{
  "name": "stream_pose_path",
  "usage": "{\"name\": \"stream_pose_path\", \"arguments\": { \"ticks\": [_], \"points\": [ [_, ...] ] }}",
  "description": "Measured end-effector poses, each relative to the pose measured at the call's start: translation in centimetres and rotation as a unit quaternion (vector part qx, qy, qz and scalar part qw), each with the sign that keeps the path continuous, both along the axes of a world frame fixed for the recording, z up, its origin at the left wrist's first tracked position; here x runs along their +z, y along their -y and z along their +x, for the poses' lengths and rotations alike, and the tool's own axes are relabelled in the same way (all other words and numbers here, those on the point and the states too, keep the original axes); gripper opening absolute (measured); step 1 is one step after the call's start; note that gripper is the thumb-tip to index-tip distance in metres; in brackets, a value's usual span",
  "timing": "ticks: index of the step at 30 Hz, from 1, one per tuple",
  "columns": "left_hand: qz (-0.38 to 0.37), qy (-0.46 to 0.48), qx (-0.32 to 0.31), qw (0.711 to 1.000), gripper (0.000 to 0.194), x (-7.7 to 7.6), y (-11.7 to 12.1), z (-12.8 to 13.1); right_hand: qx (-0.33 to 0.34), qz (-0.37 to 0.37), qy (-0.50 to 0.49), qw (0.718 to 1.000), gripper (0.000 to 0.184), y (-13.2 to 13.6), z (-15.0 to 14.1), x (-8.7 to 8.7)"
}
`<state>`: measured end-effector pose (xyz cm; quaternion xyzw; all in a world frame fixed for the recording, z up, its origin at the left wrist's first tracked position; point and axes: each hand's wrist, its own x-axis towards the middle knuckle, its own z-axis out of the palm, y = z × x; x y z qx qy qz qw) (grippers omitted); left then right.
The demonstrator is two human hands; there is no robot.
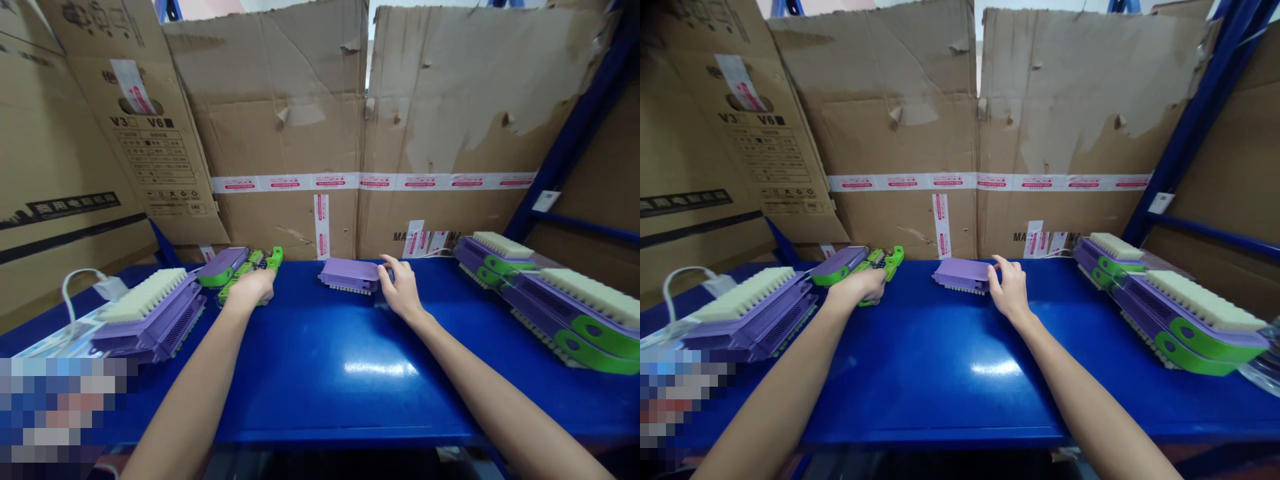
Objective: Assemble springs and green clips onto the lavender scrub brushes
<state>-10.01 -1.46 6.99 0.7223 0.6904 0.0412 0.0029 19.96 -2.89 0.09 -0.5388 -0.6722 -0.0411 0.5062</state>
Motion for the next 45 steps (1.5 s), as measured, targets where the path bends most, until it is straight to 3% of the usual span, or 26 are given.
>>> {"name": "stream_pose_path", "arguments": {
  "ticks": [3, 6, 9, 12, 18, 21, 25, 27, 30, 34, 39, 45],
  "points": [
    [-0.095, -0.021, -0.028, 0.995, 0.012, 0.3, 0.9, 0.8, -0.002, 0.011, -0.002, 1.0, 0.037, 0.1, -0.1, 0.1],
    [-0.082, -0.027, -0.082, 0.993, 0.02, 1.0, 1.8, 2.1, -0.012, 0.037, -0.005, 0.999, 0.035, 0.4, -0.3, 0.4],
    [0.036, 0.001, -0.202, 0.979, 0.026, 1.3, 2.4, 4.1, -0.017, 0.071, -0.004, 0.997, 0.034, 1.0, -0.6, 0.9],
    [0.205, 0.05, -0.312, 0.926, 0.02, 0.5, 2.6, 6.6, 0.01, 0.082, -0.017, 0.996, 0.04, 1.7, -1.2, 1.4],
    [0.258, 0.103, -0.426, 0.861, 0.023, -2.9, 3.1, 11.1, 0.153, -0.02, -0.15, 0.977, 0.063, 2.2, -2.5, 1.6],
    [0.275, 0.17, -0.425, 0.846, 0.025, -3.7, 3.0, 12.2, 0.197, -0.065, -0.237, 0.949, 0.06, 1.8, -2.4, 1.7],
    [0.278, 0.212, -0.414, 0.841, 0.021, -3.2, 2.6, 12.8, 0.232, -0.085, -0.305, 0.92, 0.056, 1.1, -1.5, 2.2],
    [0.28, 0.193, -0.401, 0.85, 0.022, -2.9, 2.0, 12.8, 0.196, -0.063, -0.329, 0.922, 0.057, 0.7, -0.9, 2.3],
    [0.268, 0.119, -0.39, 0.873, 0.049, -2.8, 0.5, 12.5, 0.108, -0.042, -0.341, 0.933, 0.059, 0.1, 0.1, 2.0],
    [0.182, 0.031, -0.343, 0.921, 0.066, -3.7, -1.5, 11.8, 0.04, -0.1, -0.338, 0.935, 0.06, -0.5, 0.7, 1.1],
    [0.171, -0.033, -0.241, 0.955, 0.061, -3.9, -1.7, 10.5, 0.05, -0.147, -0.369, 0.916, 0.064, -0.6, 0.3, 0.6],
    [0.202, -0.039, -0.219, 0.954, 0.071, -3.3, -1.3, 9.6, 0.08, -0.233, -0.384, 0.89, 0.062, -0.2, -0.9, 0.7]
  ]
}}
